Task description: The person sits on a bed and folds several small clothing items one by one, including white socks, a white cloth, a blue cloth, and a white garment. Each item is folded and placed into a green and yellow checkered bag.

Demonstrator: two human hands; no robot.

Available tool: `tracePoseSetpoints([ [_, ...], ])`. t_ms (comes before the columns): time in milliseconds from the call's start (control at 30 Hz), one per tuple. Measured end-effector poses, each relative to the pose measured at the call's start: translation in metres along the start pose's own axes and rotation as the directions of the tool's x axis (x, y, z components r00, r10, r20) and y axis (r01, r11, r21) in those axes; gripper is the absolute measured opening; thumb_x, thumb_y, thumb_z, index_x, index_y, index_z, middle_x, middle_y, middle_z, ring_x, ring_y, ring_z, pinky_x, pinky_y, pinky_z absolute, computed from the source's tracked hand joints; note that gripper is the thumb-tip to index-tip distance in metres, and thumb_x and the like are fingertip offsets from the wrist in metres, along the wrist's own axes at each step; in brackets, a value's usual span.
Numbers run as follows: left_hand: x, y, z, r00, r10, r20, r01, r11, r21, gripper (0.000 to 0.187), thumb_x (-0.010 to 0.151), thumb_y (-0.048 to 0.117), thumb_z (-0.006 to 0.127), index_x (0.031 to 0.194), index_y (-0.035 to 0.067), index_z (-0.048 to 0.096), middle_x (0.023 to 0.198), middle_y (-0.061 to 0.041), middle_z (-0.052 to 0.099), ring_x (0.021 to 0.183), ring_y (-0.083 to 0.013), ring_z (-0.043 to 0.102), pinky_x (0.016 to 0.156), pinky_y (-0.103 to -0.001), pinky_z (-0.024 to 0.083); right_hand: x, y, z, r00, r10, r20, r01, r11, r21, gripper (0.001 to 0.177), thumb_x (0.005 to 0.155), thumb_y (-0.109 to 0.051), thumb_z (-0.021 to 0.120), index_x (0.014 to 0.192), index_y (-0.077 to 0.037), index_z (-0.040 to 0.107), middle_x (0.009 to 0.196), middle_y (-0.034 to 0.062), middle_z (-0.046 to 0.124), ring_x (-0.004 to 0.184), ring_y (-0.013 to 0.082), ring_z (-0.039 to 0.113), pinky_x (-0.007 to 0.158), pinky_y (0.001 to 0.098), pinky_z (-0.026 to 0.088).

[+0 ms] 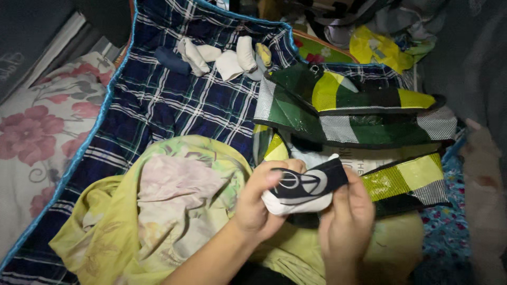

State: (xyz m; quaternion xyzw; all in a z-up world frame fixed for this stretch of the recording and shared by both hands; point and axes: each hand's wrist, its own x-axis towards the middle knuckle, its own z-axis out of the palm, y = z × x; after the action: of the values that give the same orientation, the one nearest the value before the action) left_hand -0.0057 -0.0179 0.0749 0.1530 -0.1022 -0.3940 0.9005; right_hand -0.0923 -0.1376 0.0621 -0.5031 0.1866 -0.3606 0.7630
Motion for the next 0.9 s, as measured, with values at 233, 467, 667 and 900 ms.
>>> tracePoseSetpoints([
  [233,-0.002,0.020,-0.005,0.968,0.091,0.235,-0.104,0.994,0.042,0.027,0.084,0.019,0.080,0.090,-0.002,0.063,0.104,-0.009,0.047,0.096,-0.0236,0.054,0.089,-0.042,0.051,-0.013,-0.004,0.006,0.983,0.135,0.123,-0.147,0.984,0.098,0.042,0.096,0.002,0.051,0.138,-0.003,0.053,0.109,0.0086,0.064,0.082,0.0103,0.057,0.066,0.0256,0.043],
  [467,0.005,0.037,-0.035,0.945,0.083,0.315,-0.281,0.695,0.662,0.037,0.070,0.007,0.087,0.098,0.003,0.063,0.116,-0.005,0.045,0.113,-0.0175,0.050,0.106,-0.031,0.042,0.000,-0.002,-0.005,0.926,0.265,0.269,-0.363,0.822,0.439,0.019,0.116,-0.012,0.047,0.130,0.000,0.055,0.112,0.0118,0.063,0.090,0.0159,0.058,0.073,0.0309,0.046],
  [667,0.015,0.036,-0.051,0.988,0.138,0.069,-0.152,0.806,0.572,0.045,0.076,0.002,0.076,0.118,0.007,0.060,0.115,-0.004,0.054,0.107,-0.0141,0.057,0.096,-0.029,0.048,-0.001,-0.003,0.007,0.821,0.541,0.184,-0.561,0.701,0.440,0.035,0.101,-0.026,0.046,0.124,-0.004,0.060,0.118,0.0124,0.070,0.100,0.0235,0.066,0.070,0.0373,0.054],
  [900,0.029,0.010,-0.042,0.977,0.186,-0.102,-0.160,0.962,0.223,0.031,0.095,-0.001,0.065,0.124,0.007,0.059,0.105,-0.006,0.067,0.092,-0.0126,0.068,0.081,-0.029,0.057,-0.014,0.004,0.018,0.878,0.460,0.132,-0.478,0.837,0.267,0.044,0.105,-0.032,0.043,0.128,0.002,0.058,0.115,0.0172,0.071,0.099,0.0329,0.070,0.071,0.0529,0.057],
])
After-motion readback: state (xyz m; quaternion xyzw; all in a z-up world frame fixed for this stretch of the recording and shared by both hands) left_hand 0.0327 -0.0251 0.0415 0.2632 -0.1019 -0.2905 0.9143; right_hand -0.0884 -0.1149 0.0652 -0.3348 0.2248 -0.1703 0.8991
